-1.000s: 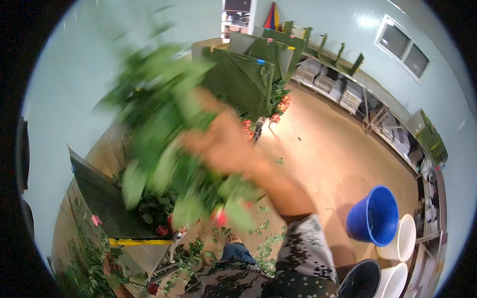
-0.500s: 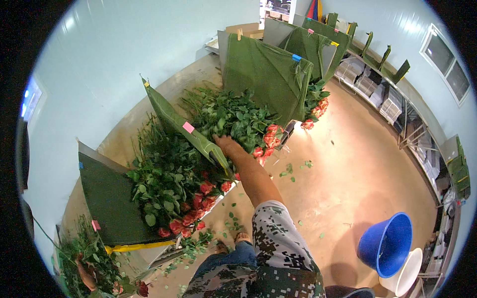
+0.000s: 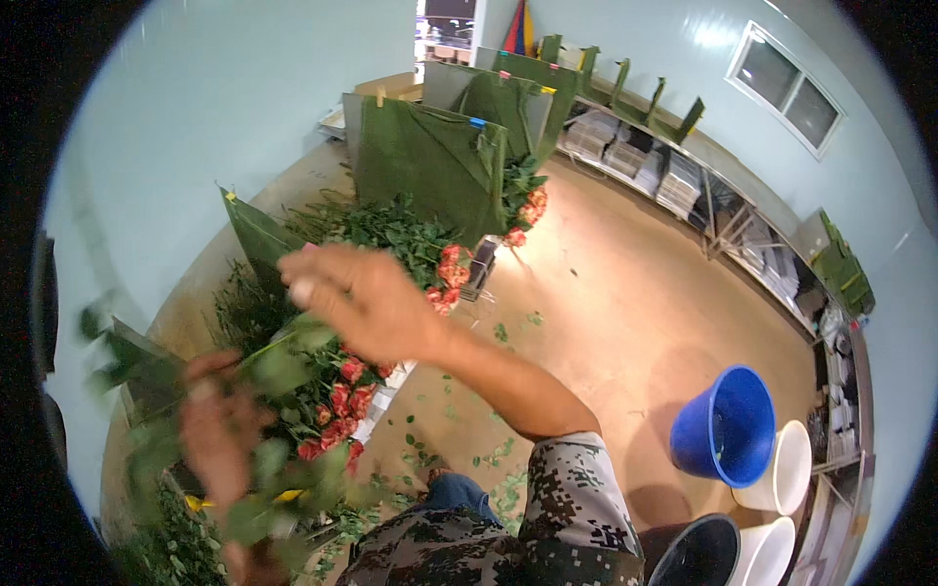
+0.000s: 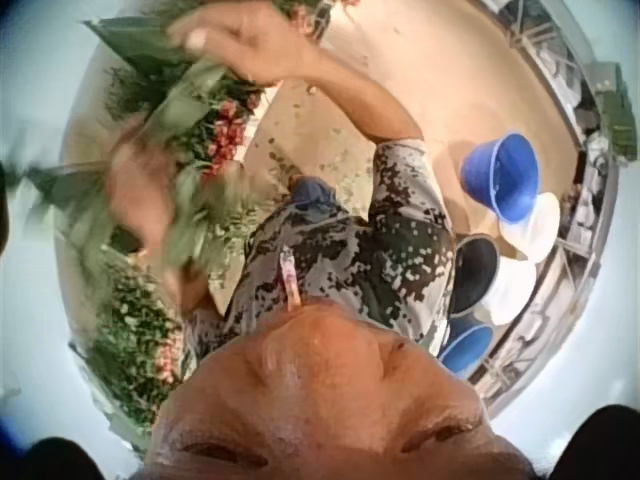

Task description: The person arranges green leafy stems and red flowers on a large table, gathering them into bunches and placing them on a green mat. The person handles the stems by hand, repeatedly picking up and repositioning the foliage.

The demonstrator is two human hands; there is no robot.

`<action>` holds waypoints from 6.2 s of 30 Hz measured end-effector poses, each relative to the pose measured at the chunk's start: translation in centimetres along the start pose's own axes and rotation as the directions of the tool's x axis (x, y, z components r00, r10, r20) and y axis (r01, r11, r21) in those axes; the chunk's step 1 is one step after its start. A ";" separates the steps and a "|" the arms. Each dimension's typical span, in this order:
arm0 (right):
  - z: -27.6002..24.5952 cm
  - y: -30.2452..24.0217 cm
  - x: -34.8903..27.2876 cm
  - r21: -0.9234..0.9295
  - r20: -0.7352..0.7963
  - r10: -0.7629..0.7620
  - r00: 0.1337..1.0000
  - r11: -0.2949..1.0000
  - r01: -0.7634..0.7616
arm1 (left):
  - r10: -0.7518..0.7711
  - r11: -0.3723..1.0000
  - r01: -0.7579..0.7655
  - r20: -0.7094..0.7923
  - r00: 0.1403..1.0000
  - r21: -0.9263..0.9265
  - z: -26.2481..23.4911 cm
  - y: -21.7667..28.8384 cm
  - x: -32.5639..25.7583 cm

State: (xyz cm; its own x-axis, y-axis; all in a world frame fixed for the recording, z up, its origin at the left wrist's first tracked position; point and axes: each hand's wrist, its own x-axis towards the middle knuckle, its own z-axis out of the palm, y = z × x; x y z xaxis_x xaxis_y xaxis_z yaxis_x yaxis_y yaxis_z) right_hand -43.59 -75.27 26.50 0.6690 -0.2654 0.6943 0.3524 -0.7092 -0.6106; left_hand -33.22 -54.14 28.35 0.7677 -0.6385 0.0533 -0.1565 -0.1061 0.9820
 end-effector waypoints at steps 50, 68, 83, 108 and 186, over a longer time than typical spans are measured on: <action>-10.8 35.1 -38.0 0.003 0.528 0.813 0.245 0.287 -0.958 | 0.756 0.431 -0.902 -0.549 0.355 0.010 7.3 -2.7 -14.2; 40.2 7.1 -32.9 -0.204 0.977 0.161 -0.141 0.898 -0.390 | 0.588 0.631 -0.724 -0.780 0.214 0.278 -9.0 -4.1 -38.9; 66.3 -10.3 -28.1 0.048 0.970 -0.147 -0.193 0.896 -0.442 | -0.331 0.882 0.290 -0.927 -0.179 -0.371 -30.2 -28.6 -46.1; 87.9 -18.0 -15.6 -0.119 0.720 0.635 0.281 0.512 -0.851 | -0.106 0.871 0.318 -0.488 0.866 0.374 -68.1 -38.3 -28.1; 76.5 -4.5 -14.9 -0.595 0.355 0.748 0.561 0.644 -0.481 | -0.546 0.771 0.635 -0.470 0.694 0.042 -66.6 -49.0 -14.1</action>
State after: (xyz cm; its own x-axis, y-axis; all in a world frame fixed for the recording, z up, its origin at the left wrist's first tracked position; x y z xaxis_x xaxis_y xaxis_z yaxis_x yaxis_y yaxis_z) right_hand -5.07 -18.16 -10.23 0.8713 -0.4472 -0.2020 -0.4843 -0.7177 -0.5003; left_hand 5.01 10.84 -8.45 0.9098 -0.0270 -0.4142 0.3412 -0.5195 0.7834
